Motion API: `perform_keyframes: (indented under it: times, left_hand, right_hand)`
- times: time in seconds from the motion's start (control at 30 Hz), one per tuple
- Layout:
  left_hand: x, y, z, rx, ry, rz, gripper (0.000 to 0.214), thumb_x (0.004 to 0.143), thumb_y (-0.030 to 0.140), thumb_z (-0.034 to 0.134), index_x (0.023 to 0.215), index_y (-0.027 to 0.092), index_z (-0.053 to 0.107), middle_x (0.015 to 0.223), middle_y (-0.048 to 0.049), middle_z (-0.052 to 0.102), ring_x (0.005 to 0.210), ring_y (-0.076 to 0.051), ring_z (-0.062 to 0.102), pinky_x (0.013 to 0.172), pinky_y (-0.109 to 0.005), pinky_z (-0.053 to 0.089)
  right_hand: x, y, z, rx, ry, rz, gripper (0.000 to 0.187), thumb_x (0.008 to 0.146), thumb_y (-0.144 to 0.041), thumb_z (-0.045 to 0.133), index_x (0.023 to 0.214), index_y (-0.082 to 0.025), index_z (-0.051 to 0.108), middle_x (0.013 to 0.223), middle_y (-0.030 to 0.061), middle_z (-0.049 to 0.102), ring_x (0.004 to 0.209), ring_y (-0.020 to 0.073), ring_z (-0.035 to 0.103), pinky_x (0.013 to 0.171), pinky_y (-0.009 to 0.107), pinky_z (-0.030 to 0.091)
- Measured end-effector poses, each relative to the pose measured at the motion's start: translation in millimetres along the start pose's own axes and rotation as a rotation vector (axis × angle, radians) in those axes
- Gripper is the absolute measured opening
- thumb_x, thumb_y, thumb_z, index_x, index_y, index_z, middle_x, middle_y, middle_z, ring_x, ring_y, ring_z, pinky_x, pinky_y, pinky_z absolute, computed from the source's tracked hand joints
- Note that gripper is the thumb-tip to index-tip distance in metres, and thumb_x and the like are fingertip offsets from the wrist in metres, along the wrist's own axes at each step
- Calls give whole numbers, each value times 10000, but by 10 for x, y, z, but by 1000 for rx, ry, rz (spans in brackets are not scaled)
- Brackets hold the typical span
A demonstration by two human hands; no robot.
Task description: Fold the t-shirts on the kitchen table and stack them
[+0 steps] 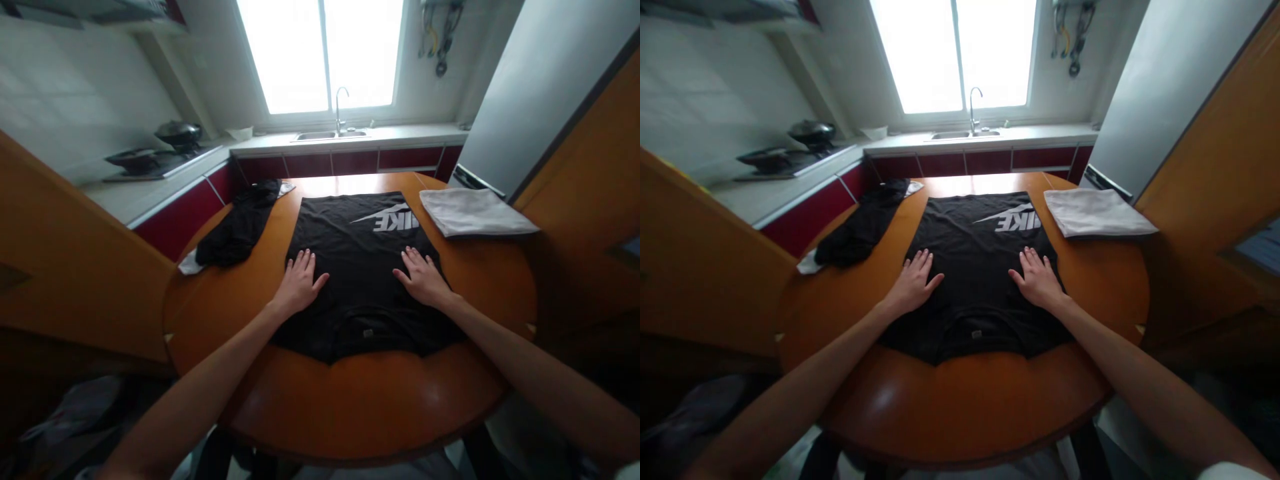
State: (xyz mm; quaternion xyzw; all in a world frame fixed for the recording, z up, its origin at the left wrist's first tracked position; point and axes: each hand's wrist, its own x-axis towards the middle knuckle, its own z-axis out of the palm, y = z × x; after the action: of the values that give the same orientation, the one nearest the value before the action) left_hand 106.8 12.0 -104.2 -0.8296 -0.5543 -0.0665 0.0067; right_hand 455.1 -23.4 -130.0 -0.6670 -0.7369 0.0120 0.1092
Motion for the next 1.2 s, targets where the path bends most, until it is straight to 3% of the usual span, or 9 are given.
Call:
perform_keyframes:
  times: [0.23,0.4,0.57,0.67,0.9,1.07,1.2]
  left_hand:
    - [-35,75,-53,-56,-7,61,877,983,676,310,1542,0,325,1635,-239,236,1539,-323,182,1237,-463,201]
    - [36,-46,-102,-77,97,-19,772,1030,590,241,1527,13,365,1617,-219,306,1527,-303,238,1231,-444,224]
    - [84,-137,16,1,-27,-52,825,1004,645,264,1547,29,342,1630,-222,264,1532,-337,205,1234,-508,185]
    - [86,-133,28,14,-34,-51,821,1011,632,252,1544,13,338,1630,-228,256,1537,-325,195,1238,-515,171]
    - [113,-133,-40,-41,141,-40,747,1032,574,242,1527,31,377,1606,-207,335,1520,-294,263,1232,-465,221]
    - [95,-65,46,-2,-41,-33,849,1004,635,263,1554,-11,300,1639,-217,231,1541,-327,174,1242,-489,165]
    - [80,-36,57,11,-69,-48,863,1006,639,221,1568,-16,258,1650,-208,193,1547,-302,156,1250,-469,140]
  right_hand:
    - [-5,12,34,7,15,-2,708,1022,-561,271,1534,-89,402,1641,169,270,1529,290,222,1218,540,207]
    - [5,26,45,12,12,-1,693,1023,-544,281,1531,-90,407,1639,166,279,1527,293,225,1222,540,200]
    - [17,27,63,20,20,-1,694,1019,-542,299,1532,-86,404,1640,172,271,1529,293,218,1221,541,201]
    - [20,20,55,33,17,2,690,1018,-537,303,1528,-85,409,1639,170,273,1528,293,223,1221,547,199]
    - [3,-4,-30,87,145,18,629,1031,-423,270,1530,-63,397,1612,186,335,1512,284,274,1215,500,240]
    - [-10,24,57,36,68,43,670,1024,-451,286,1524,-16,384,1612,217,312,1510,306,272,1212,506,239]
    - [-4,44,103,10,33,38,683,1025,-471,285,1532,-22,372,1625,213,283,1521,300,242,1218,500,222]
